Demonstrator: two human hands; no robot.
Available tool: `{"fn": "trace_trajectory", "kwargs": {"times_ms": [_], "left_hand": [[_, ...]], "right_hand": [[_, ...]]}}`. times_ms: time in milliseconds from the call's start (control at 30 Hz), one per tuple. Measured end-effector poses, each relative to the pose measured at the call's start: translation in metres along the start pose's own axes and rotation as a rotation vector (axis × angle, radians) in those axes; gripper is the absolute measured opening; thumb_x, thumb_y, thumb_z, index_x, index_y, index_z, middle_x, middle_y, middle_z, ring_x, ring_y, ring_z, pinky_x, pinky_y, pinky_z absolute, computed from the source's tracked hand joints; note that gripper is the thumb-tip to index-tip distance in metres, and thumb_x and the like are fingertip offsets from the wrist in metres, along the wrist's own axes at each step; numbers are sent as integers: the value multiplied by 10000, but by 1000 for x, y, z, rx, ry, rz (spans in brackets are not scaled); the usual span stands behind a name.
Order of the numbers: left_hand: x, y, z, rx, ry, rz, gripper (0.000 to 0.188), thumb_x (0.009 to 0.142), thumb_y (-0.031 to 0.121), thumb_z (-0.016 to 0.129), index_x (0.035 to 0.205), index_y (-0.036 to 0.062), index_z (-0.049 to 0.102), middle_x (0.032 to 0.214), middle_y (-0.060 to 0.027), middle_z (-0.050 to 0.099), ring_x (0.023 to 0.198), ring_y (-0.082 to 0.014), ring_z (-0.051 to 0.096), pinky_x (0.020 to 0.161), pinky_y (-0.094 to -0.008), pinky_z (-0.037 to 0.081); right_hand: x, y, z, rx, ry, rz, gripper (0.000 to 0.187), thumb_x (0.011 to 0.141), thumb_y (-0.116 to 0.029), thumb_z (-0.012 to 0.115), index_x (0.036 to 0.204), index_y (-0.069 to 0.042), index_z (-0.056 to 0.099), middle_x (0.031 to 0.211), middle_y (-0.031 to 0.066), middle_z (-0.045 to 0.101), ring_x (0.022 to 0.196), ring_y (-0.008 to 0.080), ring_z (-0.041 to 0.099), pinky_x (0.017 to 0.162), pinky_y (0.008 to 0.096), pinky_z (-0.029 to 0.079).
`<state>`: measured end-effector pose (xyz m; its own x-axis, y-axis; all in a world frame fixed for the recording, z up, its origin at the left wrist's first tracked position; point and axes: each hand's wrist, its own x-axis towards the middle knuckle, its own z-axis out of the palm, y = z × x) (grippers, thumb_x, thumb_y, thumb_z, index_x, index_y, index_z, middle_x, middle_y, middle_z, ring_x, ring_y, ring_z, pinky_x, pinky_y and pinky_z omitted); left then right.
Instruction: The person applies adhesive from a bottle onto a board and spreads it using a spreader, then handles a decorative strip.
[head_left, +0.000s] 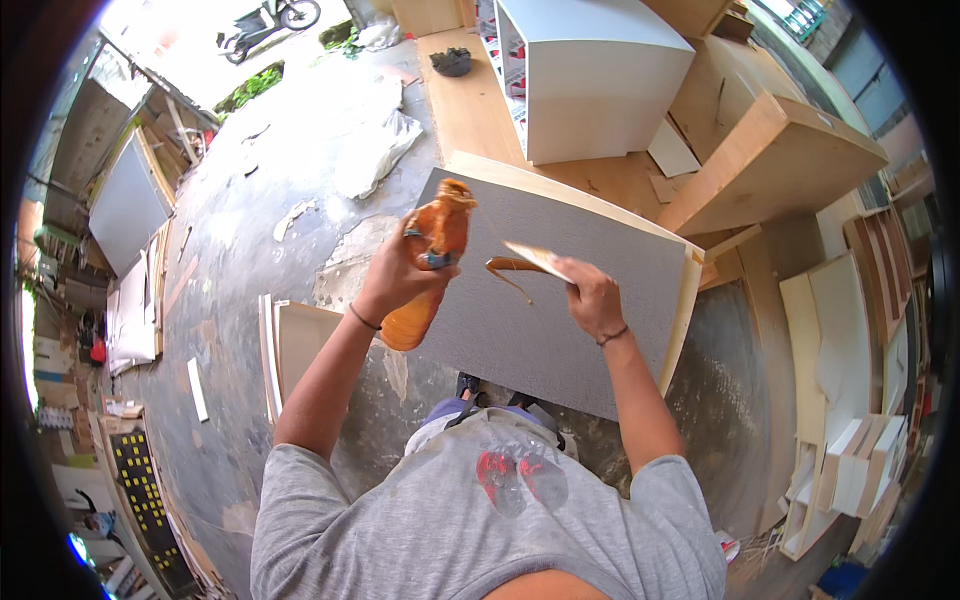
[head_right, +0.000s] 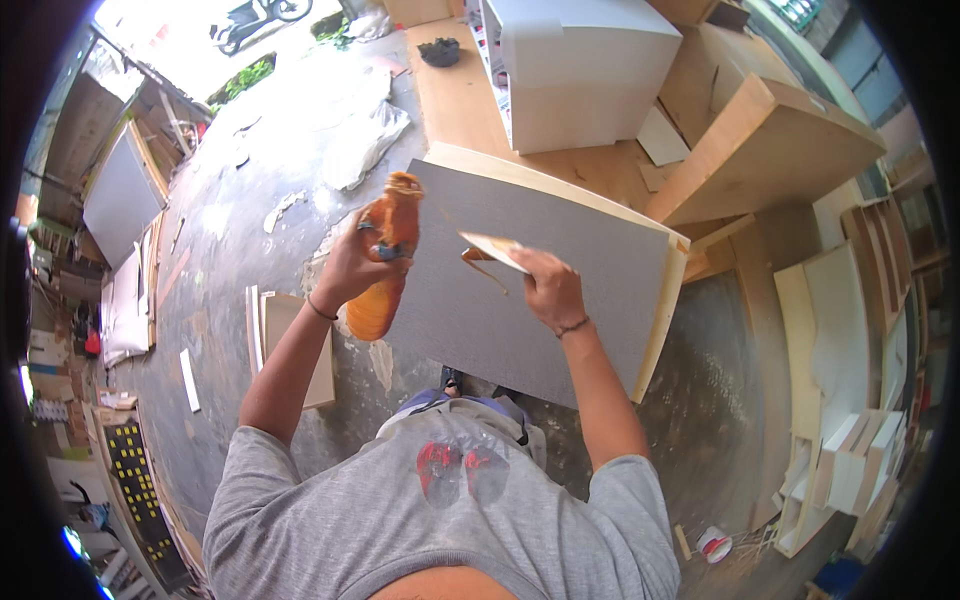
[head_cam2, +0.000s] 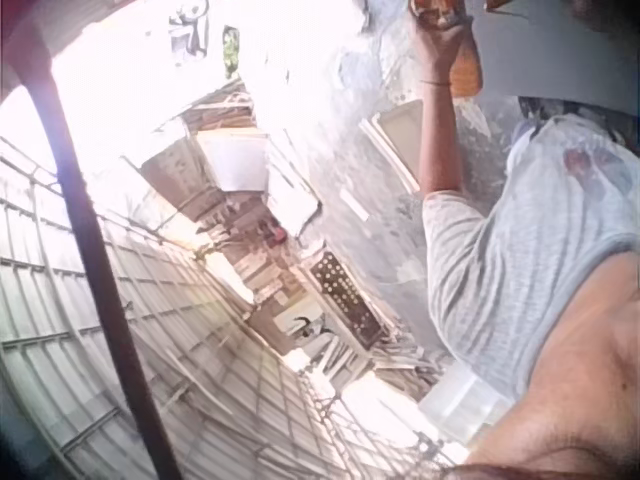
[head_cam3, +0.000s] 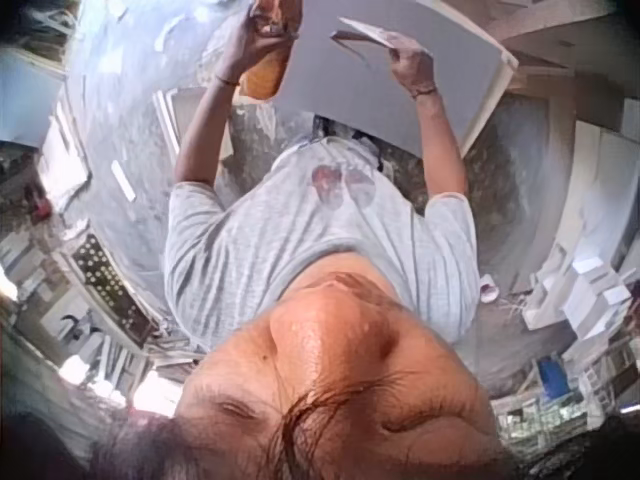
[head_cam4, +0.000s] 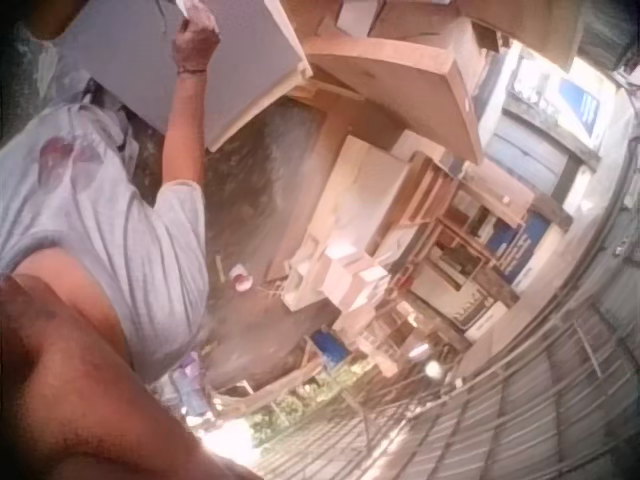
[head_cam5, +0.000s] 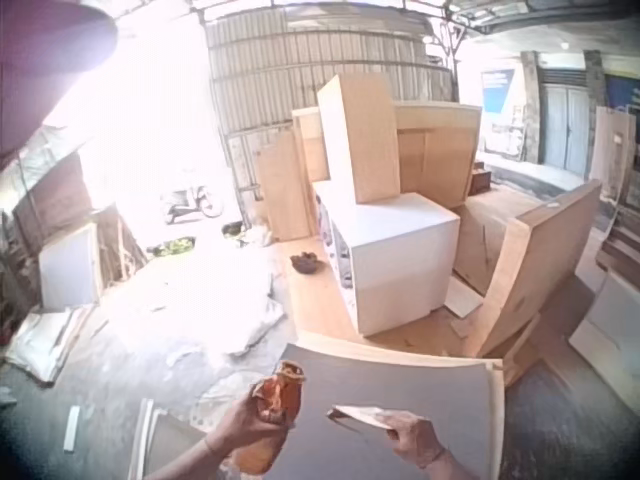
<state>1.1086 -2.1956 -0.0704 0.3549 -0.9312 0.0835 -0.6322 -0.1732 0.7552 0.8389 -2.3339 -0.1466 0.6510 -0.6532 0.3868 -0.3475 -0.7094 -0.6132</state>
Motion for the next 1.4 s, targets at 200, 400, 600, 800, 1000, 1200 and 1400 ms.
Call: {"fn": "trace_trajectory", "kwargs": {"times_ms": [200, 400, 600, 800, 1000, 1200, 1400], "left_hand": [[-68, -58, -16, -352, 195, -177, 824, 606, 211, 822, 1261, 11, 365, 1144, -132, 559, 1057, -210, 560, 908, -326, 450], [-138, -96, 6, -349, 310, -319, 849, 594, 166, 822, 1278, 15, 341, 1158, -123, 551, 1076, -205, 548, 939, -336, 437], [-186, -106, 21, -166, 336, -415, 821, 601, 170, 799, 1269, 15, 348, 1138, -128, 561, 1060, -208, 566, 915, -332, 452], [-264, -196, 88, -341, 872, -731, 722, 651, 94, 770, 1233, 13, 352, 1143, -97, 528, 1062, -187, 539, 907, -325, 434], [-289, -302, 155, -184, 1321, -1372, 769, 576, 287, 824, 1165, -7, 427, 1127, -159, 550, 1046, -286, 556, 916, -366, 423], [-315, -455, 240, -71, 1335, -1691, 802, 553, 289, 822, 1198, 27, 424, 1111, -170, 576, 1042, -327, 566, 914, -391, 431], [-329, -560, 284, -101, 1396, -1770, 799, 570, 291, 811, 1215, 37, 413, 1139, -179, 573, 1052, -335, 563, 907, -401, 435]], "right_hand": [[-52, 44, 26, 130, -74, 458, 309, 833, -46, 479, 1122, -26, 587, 1014, 187, 639, 931, 325, 630, 797, 384, 507], [-61, 60, 45, 243, -81, 668, 298, 825, -81, 521, 1077, 71, 567, 988, 197, 645, 914, 286, 637, 791, 376, 493], [-74, 63, 88, 599, -37, 830, 267, 823, -48, 516, 1049, 85, 564, 970, 147, 643, 892, 233, 623, 797, 339, 482], [-112, 81, 101, 948, 206, 1051, 388, 801, 8, 522, 1176, 89, 473, 1120, 135, 569, 991, 217, 574, 883, 333, 447], [-143, 98, 63, 577, 52, 968, 404, 803, 0, 513, 1195, 81, 462, 1129, 143, 563, 998, 229, 571, 883, 344, 451], [-143, 106, 65, 437, 143, 1048, 488, 800, -25, 513, 1267, 53, 391, 1192, 168, 529, 1031, 261, 564, 891, 366, 469], [-115, 80, 89, 186, 56, 961, 525, 787, -60, 535, 1281, 47, 392, 1221, 188, 505, 1072, 301, 529, 934, 413, 433]]}}
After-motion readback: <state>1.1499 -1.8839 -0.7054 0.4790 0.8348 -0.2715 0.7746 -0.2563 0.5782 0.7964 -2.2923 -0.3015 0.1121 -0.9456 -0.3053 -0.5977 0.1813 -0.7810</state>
